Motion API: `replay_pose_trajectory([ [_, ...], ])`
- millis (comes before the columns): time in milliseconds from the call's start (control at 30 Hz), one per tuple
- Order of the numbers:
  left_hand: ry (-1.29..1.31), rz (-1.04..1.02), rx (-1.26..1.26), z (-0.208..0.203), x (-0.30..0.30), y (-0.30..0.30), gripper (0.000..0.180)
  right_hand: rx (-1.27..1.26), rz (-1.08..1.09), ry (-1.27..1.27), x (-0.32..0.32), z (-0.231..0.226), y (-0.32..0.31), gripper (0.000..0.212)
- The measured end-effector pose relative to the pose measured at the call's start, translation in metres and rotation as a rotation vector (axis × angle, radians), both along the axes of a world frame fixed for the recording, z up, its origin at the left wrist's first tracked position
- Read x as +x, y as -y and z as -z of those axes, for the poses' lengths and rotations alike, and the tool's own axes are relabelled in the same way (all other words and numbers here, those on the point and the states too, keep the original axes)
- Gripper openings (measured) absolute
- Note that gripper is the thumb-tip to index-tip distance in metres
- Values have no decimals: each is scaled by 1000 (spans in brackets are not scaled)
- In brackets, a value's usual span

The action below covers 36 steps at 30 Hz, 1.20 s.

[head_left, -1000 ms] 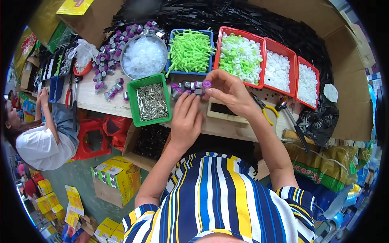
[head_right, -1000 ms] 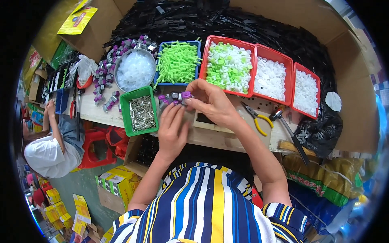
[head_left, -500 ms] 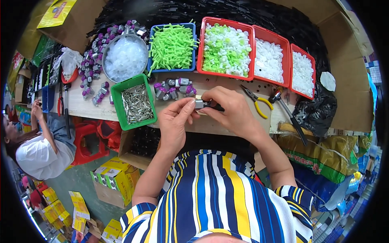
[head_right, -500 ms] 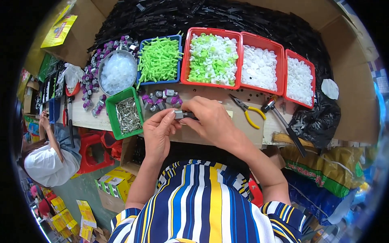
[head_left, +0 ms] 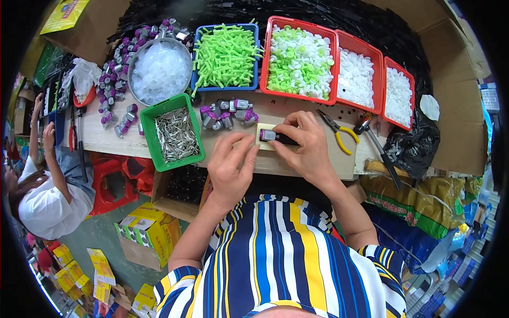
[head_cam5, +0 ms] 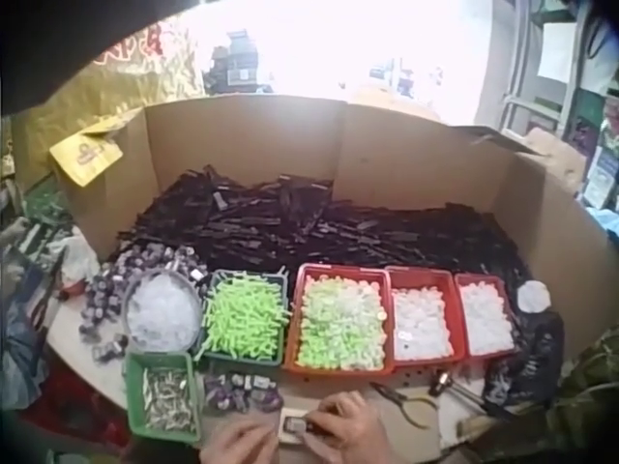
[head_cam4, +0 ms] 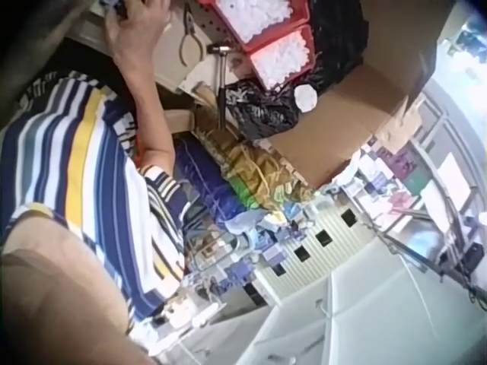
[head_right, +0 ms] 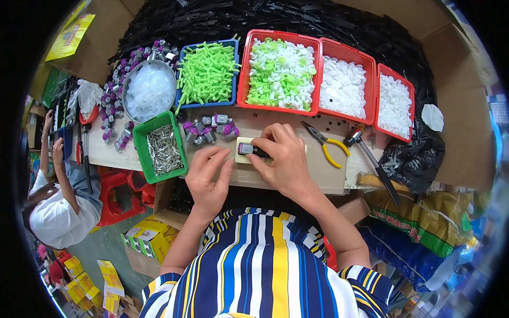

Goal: Assemble small plastic components and metal pins at a factory workbench.

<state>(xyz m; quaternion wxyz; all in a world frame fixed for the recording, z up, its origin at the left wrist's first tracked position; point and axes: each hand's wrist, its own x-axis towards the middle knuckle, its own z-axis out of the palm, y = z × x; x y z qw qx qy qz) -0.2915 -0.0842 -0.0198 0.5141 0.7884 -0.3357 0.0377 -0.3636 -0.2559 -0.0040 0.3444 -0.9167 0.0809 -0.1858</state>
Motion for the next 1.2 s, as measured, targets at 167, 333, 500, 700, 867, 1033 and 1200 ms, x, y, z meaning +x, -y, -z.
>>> replay_pose_trajectory([
  [167, 265, 78, 84, 9, -3, 8, 30, -7, -5, -27, -2, 4, 2, 22],
  [333, 382, 138, 162, 17, -2, 13, 34, -121, -56, -61, 0, -6, 4, 27],
  [500, 465, 184, 206, 22, 2, 14, 33, -117, -89, -50, -3, -7, 13, 28],
  [700, 497, 223, 220, 22, 6, 12, 35, 60, 166, 61, -27, -22, 61, 16],
  [867, 506, 187, 205, 27, 5, 11, 33, -36, 142, -104, -45, -13, 70, 14],
  [1033, 468, 188, 177, 25, 4, 13, 33, -143, 46, -144, -29, -6, 67, 12],
  [1200, 455, 184, 161, 28, 4, 13, 33, -214, -40, -229, -14, -1, 69, 9],
])
